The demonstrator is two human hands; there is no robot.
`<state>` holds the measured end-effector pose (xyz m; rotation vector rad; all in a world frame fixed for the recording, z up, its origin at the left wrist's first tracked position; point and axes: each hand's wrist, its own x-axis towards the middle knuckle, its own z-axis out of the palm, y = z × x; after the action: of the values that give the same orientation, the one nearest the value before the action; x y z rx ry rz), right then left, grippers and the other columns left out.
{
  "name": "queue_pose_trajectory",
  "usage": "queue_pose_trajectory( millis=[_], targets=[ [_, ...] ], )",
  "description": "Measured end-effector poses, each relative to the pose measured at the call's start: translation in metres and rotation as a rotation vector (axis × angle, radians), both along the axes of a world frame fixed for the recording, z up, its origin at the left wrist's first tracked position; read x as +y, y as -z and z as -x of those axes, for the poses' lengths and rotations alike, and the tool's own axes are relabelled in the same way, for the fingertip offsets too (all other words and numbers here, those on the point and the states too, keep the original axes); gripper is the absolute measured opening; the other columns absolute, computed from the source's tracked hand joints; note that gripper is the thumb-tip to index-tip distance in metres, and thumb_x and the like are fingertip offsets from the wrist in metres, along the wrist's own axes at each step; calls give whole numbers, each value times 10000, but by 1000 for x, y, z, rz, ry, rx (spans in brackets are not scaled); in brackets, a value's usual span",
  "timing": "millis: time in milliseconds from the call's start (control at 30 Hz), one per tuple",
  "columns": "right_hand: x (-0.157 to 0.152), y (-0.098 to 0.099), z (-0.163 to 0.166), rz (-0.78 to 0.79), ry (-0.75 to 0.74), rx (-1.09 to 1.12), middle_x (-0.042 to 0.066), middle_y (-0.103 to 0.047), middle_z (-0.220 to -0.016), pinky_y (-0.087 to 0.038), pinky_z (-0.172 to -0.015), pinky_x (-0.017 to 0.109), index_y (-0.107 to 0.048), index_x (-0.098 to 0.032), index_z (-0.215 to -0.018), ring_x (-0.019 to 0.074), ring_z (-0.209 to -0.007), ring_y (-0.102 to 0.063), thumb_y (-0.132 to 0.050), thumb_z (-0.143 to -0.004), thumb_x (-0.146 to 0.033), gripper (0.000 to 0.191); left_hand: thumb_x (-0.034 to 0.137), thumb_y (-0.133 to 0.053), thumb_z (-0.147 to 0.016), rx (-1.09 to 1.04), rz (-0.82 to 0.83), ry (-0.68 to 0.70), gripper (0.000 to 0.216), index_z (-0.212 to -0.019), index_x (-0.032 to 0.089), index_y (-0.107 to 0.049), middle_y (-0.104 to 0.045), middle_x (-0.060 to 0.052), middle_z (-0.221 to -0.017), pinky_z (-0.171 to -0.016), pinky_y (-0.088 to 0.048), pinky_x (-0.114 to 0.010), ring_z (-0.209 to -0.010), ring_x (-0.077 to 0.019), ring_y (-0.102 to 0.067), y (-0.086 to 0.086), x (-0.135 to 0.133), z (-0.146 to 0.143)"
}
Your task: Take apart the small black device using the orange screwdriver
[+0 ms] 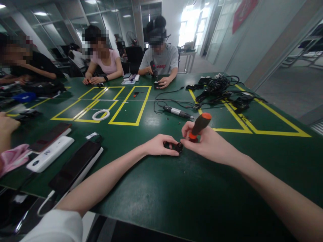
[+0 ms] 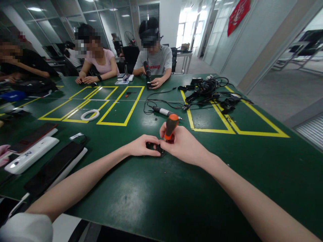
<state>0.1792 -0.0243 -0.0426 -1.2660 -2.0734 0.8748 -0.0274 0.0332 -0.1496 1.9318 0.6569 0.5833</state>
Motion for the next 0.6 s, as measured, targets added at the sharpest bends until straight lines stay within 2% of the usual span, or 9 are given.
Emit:
queue_pose_trajectory(
  millis=[233,400,500,600],
  targets=[
    [0,10,-2,-169,87,-99,-43,-506,-598,-393,-591,294,-478,-246,-793,166,-565,-501,-572,-823,-276,103,345,-859,-775,31,14,-13,356,-1074,166,-789,-723,-32,-963,-784,-478,-260,-787,-116,-600,0,-1,0],
    [-2,5,-1,-78,49,-73,-49,-523,-615,-410,-582,289,-495,-243,-822,161,-564,-506,-605,-813,-284,118,378,-867,-763,41,26,-28,378,-1066,165,-787,-725,-36,-966,-788,-484,-269,-791,-124,-605,0,-1,0],
    [-2,0,-2,-47,55,-84,-22,-573,-651,-428,-590,296,-511,-232,-763,166,-593,-538,-635,-792,-270,133,376,-860,-768,40,34,-21,368,-1060,163,-788,-719,-38,-959,-781,-485,-268,-794,-126,-607,-1,-1,0],
    [-1,-3,-3,49,45,-73,9,-628,-676,-457,-583,302,-565,-218,-731,185,-622,-589,-665,-791,-286,135,353,-858,-773,27,34,-9,356,-1066,163,-790,-719,-41,-958,-777,-486,-268,-799,-128,-610,-1,-1,1]
  ],
)
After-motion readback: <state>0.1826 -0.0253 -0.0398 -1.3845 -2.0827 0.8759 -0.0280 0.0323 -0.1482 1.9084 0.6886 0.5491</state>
